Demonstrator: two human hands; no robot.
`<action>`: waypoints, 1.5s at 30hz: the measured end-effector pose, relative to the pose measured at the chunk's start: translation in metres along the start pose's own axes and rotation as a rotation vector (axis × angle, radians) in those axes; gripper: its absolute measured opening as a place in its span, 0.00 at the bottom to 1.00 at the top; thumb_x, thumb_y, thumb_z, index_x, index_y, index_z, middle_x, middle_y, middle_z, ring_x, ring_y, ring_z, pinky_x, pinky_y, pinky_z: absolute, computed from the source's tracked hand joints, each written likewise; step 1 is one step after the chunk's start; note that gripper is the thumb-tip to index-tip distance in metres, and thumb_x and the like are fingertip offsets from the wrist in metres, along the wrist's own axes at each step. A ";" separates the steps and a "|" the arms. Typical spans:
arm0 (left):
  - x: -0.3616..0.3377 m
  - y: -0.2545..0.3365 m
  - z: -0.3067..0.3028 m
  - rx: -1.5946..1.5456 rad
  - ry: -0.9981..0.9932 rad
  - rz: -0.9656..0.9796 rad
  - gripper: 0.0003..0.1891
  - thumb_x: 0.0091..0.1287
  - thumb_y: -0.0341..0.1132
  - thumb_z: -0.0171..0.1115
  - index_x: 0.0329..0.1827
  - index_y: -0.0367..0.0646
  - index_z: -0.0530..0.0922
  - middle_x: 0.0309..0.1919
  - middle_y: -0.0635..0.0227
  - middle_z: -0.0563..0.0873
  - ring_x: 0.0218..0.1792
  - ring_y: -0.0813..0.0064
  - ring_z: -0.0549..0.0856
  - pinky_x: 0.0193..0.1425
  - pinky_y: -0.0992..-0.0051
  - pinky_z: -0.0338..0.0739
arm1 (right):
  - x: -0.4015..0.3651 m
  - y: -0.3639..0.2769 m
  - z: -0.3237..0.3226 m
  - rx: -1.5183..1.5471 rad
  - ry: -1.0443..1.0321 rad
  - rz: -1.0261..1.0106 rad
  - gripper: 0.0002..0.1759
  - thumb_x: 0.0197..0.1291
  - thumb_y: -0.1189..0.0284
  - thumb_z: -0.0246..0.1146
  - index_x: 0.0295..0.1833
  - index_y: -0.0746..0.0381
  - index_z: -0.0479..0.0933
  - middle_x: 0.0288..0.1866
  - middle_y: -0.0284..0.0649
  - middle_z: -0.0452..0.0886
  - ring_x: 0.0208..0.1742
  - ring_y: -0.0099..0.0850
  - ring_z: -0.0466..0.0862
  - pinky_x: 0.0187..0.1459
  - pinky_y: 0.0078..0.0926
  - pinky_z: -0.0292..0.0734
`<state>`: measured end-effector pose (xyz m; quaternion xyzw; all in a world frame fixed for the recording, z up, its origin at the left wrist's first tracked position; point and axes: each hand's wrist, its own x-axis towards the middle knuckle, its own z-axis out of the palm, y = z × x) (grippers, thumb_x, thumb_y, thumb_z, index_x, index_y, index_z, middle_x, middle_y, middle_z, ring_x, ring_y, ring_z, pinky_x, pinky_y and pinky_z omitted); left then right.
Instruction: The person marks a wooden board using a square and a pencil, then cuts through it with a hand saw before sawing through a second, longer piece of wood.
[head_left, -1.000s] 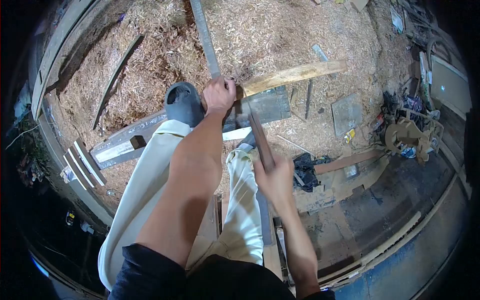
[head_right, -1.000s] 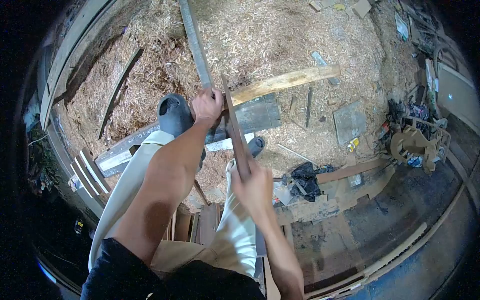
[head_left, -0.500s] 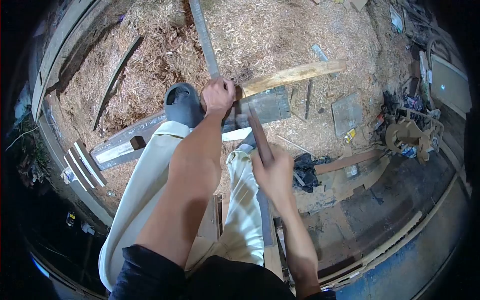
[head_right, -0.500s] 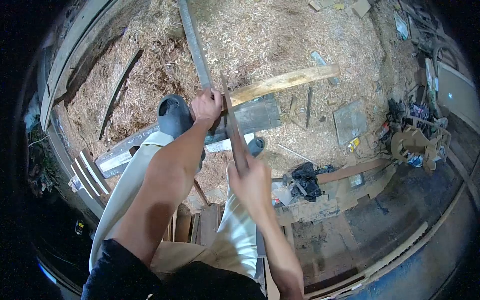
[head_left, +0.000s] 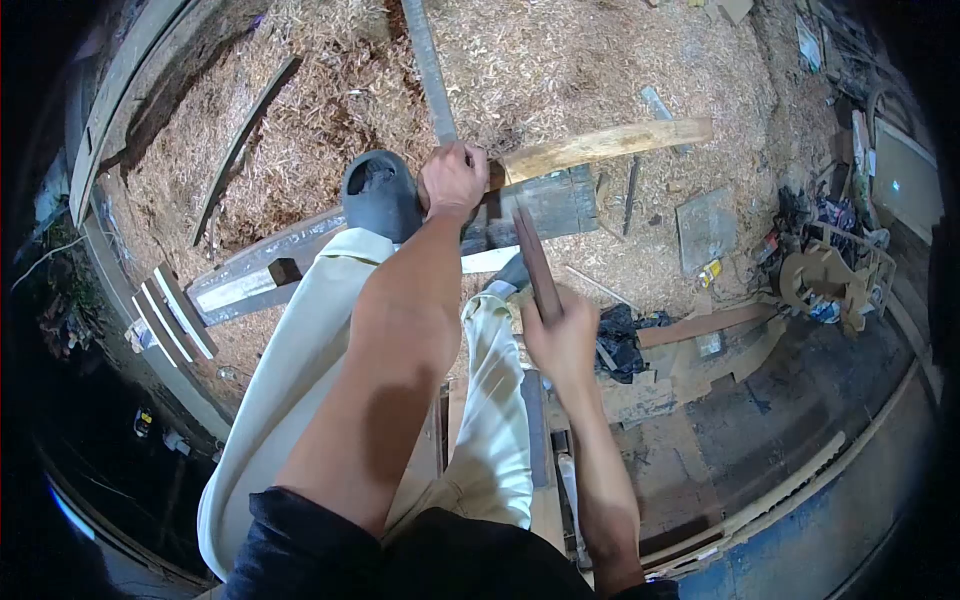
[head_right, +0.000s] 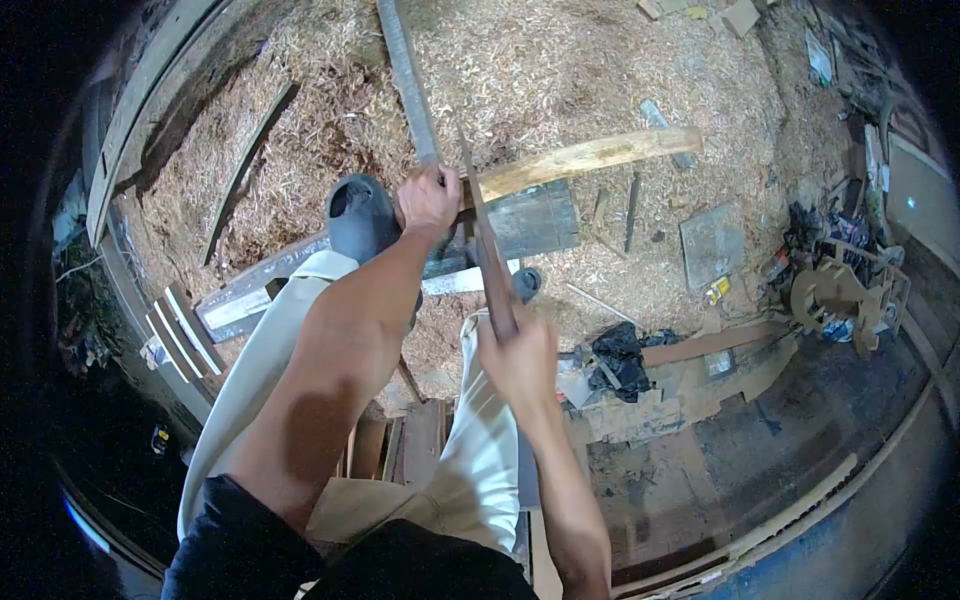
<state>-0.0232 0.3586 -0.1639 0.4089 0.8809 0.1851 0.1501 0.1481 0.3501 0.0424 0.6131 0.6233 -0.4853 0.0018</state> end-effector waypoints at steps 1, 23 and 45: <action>0.001 0.001 -0.001 -0.007 -0.014 -0.004 0.14 0.61 0.38 0.54 0.22 0.37 0.77 0.24 0.51 0.82 0.28 0.52 0.83 0.36 0.58 0.79 | -0.026 0.000 -0.012 0.017 -0.019 0.063 0.13 0.50 0.72 0.63 0.39 0.71 0.81 0.19 0.56 0.77 0.24 0.46 0.83 0.28 0.38 0.76; 0.001 0.002 -0.001 -0.019 0.027 0.054 0.11 0.61 0.36 0.53 0.25 0.39 0.78 0.26 0.53 0.83 0.30 0.52 0.83 0.38 0.59 0.79 | 0.027 -0.004 0.018 0.032 -0.007 0.071 0.15 0.51 0.70 0.64 0.39 0.73 0.80 0.22 0.61 0.77 0.28 0.57 0.81 0.31 0.42 0.76; -0.002 -0.002 0.001 -0.024 0.025 0.059 0.12 0.60 0.36 0.54 0.23 0.38 0.76 0.23 0.51 0.81 0.27 0.52 0.82 0.36 0.57 0.78 | -0.037 -0.003 -0.016 0.051 0.048 0.037 0.10 0.51 0.73 0.63 0.29 0.72 0.78 0.16 0.51 0.75 0.17 0.34 0.79 0.24 0.34 0.71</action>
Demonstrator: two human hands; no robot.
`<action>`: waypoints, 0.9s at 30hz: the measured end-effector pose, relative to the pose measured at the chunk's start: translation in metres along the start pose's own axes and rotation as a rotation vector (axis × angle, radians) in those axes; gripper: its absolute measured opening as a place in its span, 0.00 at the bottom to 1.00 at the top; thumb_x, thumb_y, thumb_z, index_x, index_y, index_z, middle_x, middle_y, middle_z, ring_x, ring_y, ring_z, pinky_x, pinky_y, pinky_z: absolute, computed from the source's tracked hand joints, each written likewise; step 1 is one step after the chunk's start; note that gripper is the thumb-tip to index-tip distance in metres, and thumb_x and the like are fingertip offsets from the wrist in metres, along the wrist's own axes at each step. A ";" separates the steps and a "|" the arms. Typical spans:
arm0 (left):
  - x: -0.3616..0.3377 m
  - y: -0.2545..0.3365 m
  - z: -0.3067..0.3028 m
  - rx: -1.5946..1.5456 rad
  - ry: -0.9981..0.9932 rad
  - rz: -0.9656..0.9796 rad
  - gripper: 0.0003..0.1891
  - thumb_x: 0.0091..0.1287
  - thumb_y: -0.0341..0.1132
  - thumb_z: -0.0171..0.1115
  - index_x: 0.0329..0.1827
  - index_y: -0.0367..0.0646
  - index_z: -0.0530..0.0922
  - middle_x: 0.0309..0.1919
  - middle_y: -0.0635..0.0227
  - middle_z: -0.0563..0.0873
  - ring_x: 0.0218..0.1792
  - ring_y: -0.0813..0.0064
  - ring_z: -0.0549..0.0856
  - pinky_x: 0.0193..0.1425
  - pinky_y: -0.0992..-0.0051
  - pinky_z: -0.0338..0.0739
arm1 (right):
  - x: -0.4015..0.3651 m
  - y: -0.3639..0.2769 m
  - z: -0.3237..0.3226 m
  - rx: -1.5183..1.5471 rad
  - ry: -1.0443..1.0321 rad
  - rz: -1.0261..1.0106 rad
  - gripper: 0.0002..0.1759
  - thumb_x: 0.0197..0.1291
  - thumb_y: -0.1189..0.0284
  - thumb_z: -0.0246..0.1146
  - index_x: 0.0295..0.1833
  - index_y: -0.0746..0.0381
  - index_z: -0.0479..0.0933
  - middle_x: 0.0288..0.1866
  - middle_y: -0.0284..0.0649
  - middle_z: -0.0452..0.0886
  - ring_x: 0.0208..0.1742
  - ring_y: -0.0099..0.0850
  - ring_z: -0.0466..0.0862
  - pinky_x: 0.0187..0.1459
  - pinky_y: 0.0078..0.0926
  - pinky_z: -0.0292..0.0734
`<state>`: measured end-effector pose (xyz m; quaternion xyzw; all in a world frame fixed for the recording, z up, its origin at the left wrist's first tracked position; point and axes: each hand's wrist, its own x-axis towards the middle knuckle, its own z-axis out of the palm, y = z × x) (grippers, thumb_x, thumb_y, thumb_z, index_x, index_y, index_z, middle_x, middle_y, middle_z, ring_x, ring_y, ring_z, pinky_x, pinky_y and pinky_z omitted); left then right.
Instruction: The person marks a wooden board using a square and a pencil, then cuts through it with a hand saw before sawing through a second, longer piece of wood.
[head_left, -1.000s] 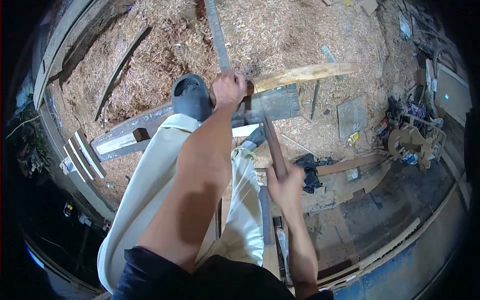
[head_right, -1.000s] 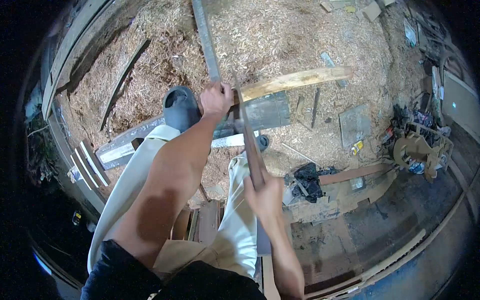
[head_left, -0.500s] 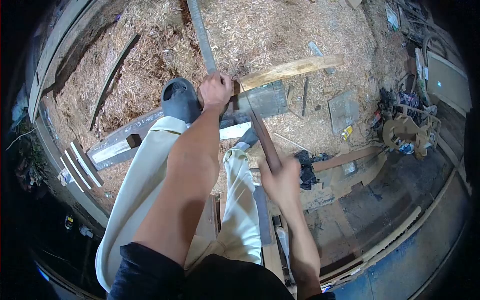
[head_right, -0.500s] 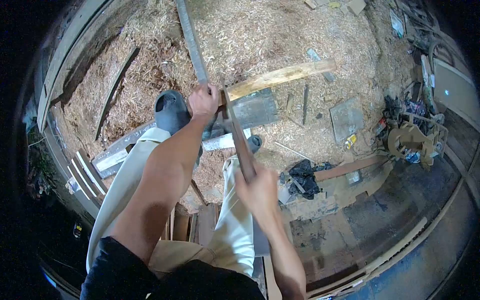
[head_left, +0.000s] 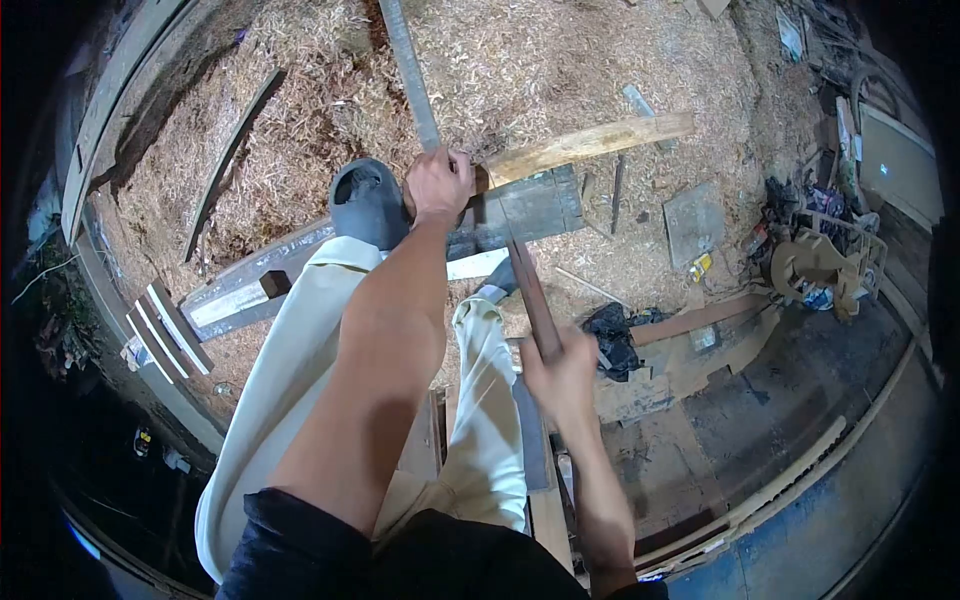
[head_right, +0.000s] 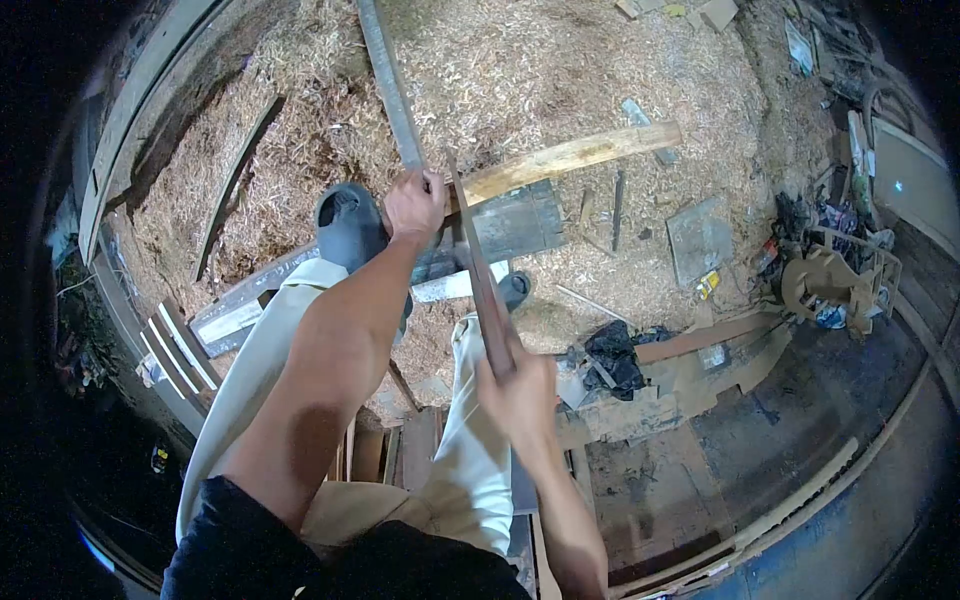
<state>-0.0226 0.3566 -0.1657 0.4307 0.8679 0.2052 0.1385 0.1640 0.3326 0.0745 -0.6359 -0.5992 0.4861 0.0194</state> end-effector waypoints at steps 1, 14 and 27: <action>0.000 0.002 -0.002 -0.008 0.012 -0.006 0.12 0.60 0.36 0.54 0.23 0.38 0.76 0.23 0.51 0.81 0.28 0.52 0.82 0.37 0.57 0.78 | -0.026 0.005 -0.009 0.018 -0.008 0.049 0.09 0.51 0.73 0.63 0.29 0.71 0.78 0.16 0.51 0.75 0.17 0.34 0.79 0.24 0.34 0.71; 0.000 -0.003 0.003 0.004 0.001 -0.020 0.06 0.53 0.32 0.54 0.23 0.40 0.75 0.25 0.53 0.81 0.32 0.52 0.82 0.40 0.56 0.78 | 0.050 0.009 0.035 -0.001 0.011 -0.030 0.14 0.51 0.70 0.63 0.28 0.73 0.77 0.18 0.56 0.76 0.23 0.49 0.82 0.27 0.38 0.74; -0.001 -0.008 0.004 -0.009 -0.009 0.045 0.06 0.54 0.31 0.54 0.24 0.40 0.76 0.27 0.55 0.83 0.32 0.52 0.82 0.39 0.56 0.78 | 0.090 0.007 0.054 -0.035 -0.016 -0.019 0.12 0.51 0.71 0.65 0.31 0.71 0.79 0.19 0.57 0.77 0.24 0.50 0.83 0.27 0.39 0.75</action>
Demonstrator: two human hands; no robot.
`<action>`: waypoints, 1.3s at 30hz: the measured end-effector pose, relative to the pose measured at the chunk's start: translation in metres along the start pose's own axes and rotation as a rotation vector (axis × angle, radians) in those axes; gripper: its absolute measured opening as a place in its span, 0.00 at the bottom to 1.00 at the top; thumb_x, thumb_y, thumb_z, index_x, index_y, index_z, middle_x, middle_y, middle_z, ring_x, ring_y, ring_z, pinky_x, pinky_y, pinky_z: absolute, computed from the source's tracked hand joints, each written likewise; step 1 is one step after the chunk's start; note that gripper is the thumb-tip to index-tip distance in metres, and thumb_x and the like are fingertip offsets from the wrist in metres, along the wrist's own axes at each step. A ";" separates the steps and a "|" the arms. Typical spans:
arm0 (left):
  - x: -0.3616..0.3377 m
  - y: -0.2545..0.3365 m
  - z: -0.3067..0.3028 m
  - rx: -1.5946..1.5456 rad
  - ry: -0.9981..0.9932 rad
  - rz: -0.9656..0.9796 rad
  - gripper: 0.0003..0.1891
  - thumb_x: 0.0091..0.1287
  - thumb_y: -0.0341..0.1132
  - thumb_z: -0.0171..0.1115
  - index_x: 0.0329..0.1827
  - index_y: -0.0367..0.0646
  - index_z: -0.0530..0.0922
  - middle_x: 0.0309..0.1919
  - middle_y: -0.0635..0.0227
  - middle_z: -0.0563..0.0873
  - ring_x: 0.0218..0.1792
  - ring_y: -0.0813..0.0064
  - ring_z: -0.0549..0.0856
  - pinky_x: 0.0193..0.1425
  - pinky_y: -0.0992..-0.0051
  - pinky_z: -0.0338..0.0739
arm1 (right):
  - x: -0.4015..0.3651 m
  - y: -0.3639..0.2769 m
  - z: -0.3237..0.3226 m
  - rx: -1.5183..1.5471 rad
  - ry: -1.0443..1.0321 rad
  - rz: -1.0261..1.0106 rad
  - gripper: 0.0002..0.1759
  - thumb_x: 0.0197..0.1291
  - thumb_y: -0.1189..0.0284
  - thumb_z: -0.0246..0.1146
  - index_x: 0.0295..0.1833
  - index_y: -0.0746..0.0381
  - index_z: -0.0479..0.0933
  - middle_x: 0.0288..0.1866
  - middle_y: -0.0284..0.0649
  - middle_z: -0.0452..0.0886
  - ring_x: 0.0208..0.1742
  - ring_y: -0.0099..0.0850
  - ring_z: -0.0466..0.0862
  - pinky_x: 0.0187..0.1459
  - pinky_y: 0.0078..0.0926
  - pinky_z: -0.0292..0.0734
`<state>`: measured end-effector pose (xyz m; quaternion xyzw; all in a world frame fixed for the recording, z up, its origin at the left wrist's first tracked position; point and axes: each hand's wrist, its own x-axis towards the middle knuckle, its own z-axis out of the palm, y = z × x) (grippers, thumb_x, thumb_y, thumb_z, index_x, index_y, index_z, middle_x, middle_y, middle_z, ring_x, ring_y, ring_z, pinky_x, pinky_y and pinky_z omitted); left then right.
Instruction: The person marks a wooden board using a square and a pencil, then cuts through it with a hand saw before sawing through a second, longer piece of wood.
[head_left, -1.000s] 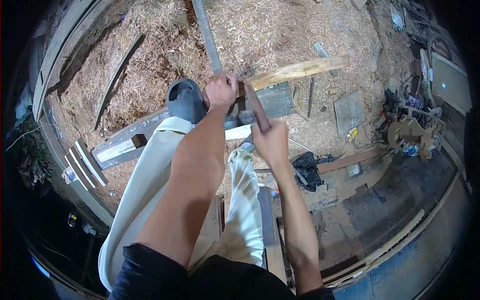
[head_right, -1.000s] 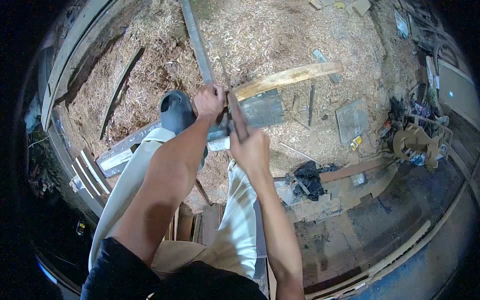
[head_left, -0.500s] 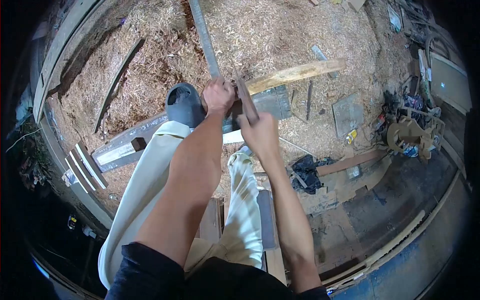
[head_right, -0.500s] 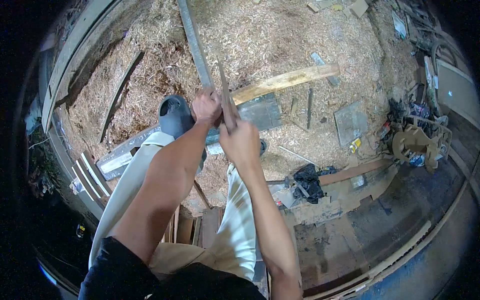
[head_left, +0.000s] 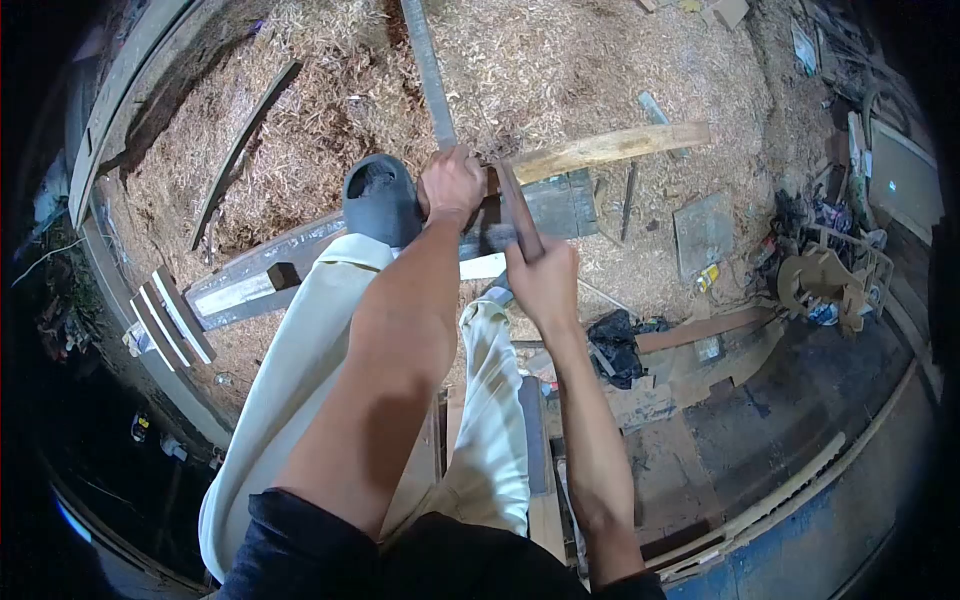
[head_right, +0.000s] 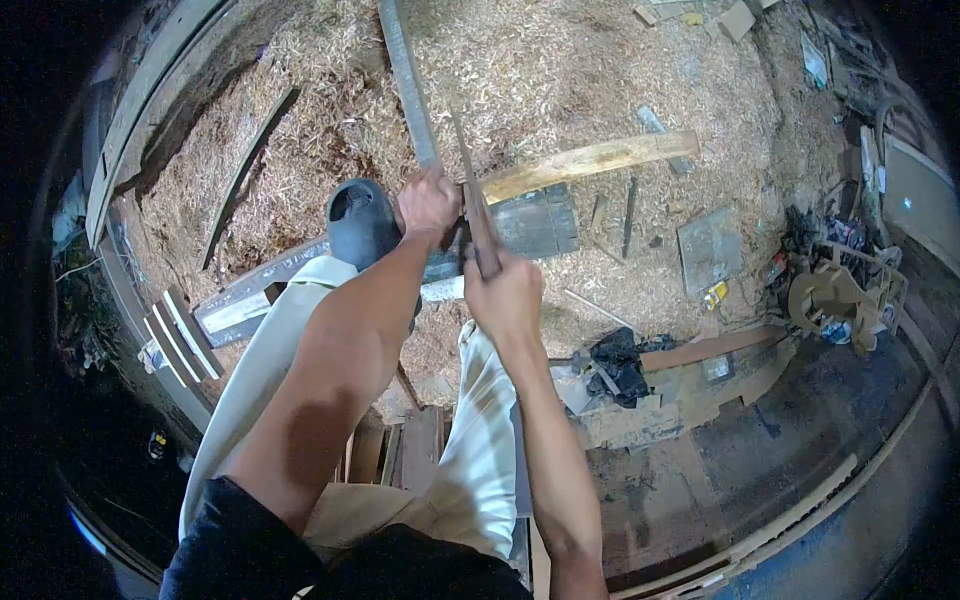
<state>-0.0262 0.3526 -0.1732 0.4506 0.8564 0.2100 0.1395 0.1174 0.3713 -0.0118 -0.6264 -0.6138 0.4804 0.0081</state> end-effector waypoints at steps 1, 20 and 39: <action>0.002 0.001 0.001 -0.009 0.015 0.007 0.06 0.55 0.31 0.54 0.24 0.40 0.76 0.27 0.55 0.83 0.32 0.52 0.82 0.40 0.56 0.78 | -0.018 -0.006 -0.013 0.009 -0.016 0.020 0.11 0.51 0.71 0.64 0.32 0.71 0.80 0.19 0.56 0.77 0.23 0.48 0.83 0.27 0.38 0.75; 0.000 0.005 -0.004 0.010 -0.034 -0.009 0.07 0.55 0.32 0.52 0.25 0.40 0.77 0.28 0.55 0.84 0.33 0.53 0.83 0.41 0.57 0.78 | -0.120 0.001 -0.058 0.096 0.037 0.099 0.09 0.51 0.74 0.65 0.32 0.71 0.81 0.14 0.47 0.73 0.16 0.24 0.75 0.22 0.29 0.69; 0.000 0.003 0.001 0.009 -0.013 -0.004 0.04 0.54 0.30 0.54 0.24 0.41 0.76 0.25 0.56 0.82 0.32 0.52 0.82 0.40 0.56 0.78 | -0.132 0.016 -0.062 0.122 -0.007 0.140 0.07 0.51 0.75 0.64 0.27 0.69 0.78 0.14 0.47 0.73 0.15 0.30 0.75 0.22 0.31 0.68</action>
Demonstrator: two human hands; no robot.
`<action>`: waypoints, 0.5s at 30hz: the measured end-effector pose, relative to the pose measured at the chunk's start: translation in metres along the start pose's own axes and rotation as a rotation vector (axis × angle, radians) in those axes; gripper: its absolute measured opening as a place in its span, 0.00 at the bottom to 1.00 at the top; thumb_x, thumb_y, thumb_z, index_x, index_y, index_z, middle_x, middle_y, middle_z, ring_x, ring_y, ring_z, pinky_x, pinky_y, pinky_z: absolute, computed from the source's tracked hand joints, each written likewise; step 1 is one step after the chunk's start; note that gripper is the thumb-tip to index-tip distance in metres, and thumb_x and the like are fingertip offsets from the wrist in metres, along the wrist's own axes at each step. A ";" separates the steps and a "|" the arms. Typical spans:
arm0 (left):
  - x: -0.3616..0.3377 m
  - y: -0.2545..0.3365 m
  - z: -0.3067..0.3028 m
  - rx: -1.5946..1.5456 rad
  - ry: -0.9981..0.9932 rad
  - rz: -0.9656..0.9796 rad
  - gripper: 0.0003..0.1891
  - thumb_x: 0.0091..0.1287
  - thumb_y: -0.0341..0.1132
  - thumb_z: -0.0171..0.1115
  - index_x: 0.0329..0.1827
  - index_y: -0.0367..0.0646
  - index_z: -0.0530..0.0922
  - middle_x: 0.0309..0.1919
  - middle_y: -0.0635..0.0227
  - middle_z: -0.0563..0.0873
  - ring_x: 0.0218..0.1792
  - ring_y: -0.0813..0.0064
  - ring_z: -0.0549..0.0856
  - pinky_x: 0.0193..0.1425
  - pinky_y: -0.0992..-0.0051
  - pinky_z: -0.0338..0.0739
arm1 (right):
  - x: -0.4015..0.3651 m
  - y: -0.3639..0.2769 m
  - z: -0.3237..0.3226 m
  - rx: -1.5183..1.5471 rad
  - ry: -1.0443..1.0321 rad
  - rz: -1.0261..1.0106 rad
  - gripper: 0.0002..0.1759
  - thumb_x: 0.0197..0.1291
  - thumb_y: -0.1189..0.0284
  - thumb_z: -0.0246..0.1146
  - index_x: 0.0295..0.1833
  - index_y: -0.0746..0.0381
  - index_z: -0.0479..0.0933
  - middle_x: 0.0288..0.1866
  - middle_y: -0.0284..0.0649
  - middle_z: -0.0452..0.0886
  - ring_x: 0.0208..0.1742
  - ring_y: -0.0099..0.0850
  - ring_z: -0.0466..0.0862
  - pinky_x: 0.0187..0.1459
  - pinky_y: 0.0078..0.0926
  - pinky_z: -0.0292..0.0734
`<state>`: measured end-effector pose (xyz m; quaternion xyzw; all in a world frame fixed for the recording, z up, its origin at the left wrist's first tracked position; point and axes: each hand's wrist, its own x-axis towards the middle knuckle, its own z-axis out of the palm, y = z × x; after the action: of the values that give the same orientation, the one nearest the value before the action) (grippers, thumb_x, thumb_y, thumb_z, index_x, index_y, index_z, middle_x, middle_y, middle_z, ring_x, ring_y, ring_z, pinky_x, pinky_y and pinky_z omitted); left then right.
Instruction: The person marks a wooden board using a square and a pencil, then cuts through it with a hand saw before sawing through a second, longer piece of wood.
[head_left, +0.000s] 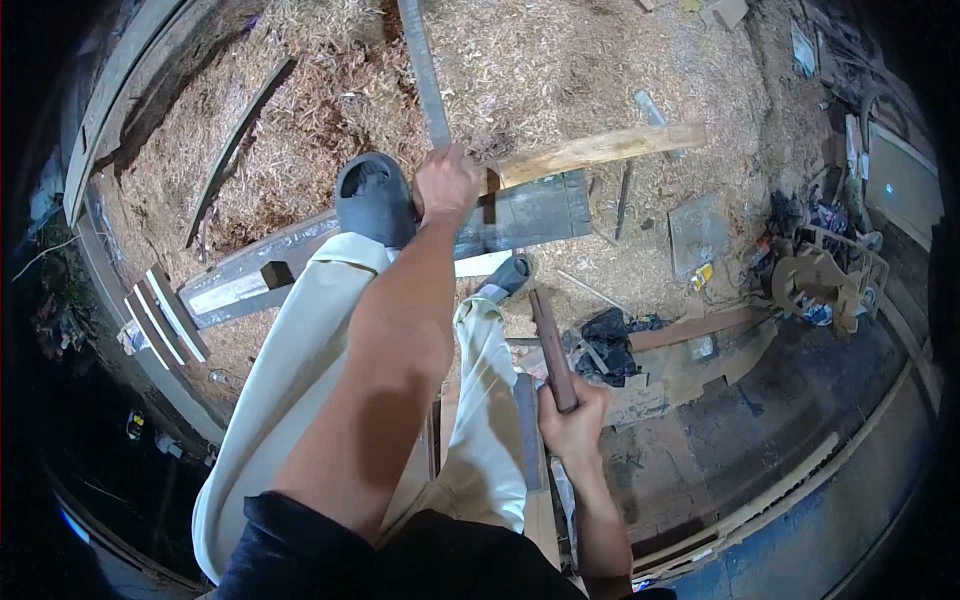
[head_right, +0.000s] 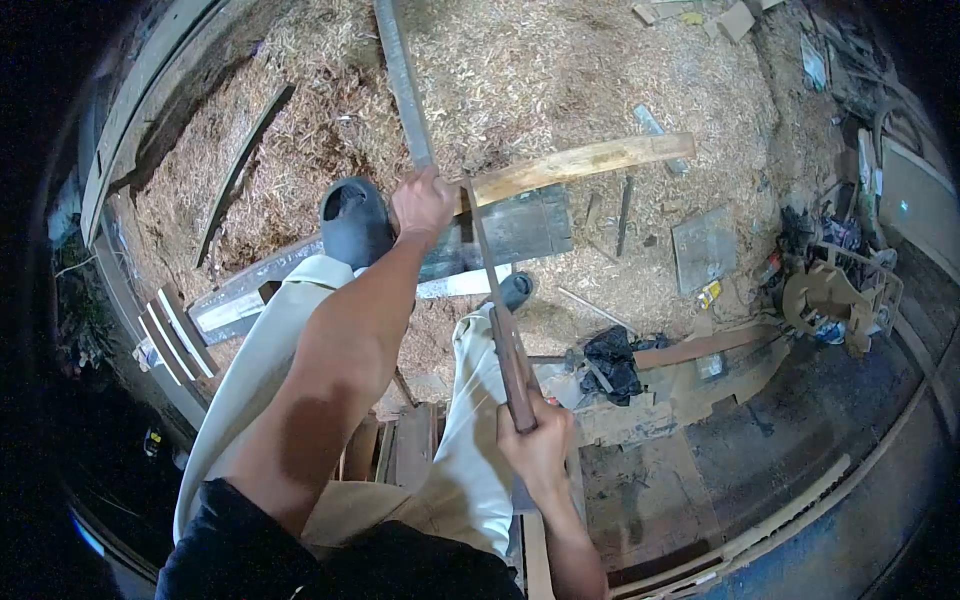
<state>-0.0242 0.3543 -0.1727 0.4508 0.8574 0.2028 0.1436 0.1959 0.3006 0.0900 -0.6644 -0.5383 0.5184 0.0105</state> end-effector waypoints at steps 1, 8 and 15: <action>-0.001 0.000 -0.002 0.003 -0.002 -0.003 0.04 0.54 0.30 0.54 0.24 0.41 0.76 0.25 0.56 0.82 0.32 0.52 0.82 0.40 0.56 0.78 | 0.009 0.000 0.004 -0.043 -0.022 -0.017 0.08 0.50 0.75 0.63 0.34 0.70 0.80 0.16 0.50 0.74 0.18 0.33 0.79 0.24 0.31 0.71; -0.004 -0.002 0.000 0.006 0.013 0.028 0.04 0.53 0.30 0.56 0.25 0.40 0.76 0.28 0.55 0.83 0.31 0.54 0.83 0.38 0.59 0.79 | 0.119 -0.013 0.054 -0.062 -0.010 -0.131 0.11 0.51 0.71 0.63 0.31 0.71 0.79 0.19 0.55 0.76 0.21 0.43 0.79 0.27 0.37 0.72; 0.002 -0.003 0.000 0.030 0.021 -0.022 0.06 0.53 0.31 0.56 0.24 0.39 0.79 0.28 0.53 0.84 0.31 0.53 0.84 0.37 0.57 0.80 | 0.006 0.007 0.006 -0.013 0.007 -0.029 0.07 0.51 0.75 0.63 0.31 0.70 0.80 0.16 0.47 0.75 0.18 0.27 0.77 0.26 0.30 0.72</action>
<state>-0.0272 0.3550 -0.1745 0.4412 0.8666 0.1932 0.1302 0.1962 0.2991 0.0793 -0.6585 -0.5513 0.5121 0.0155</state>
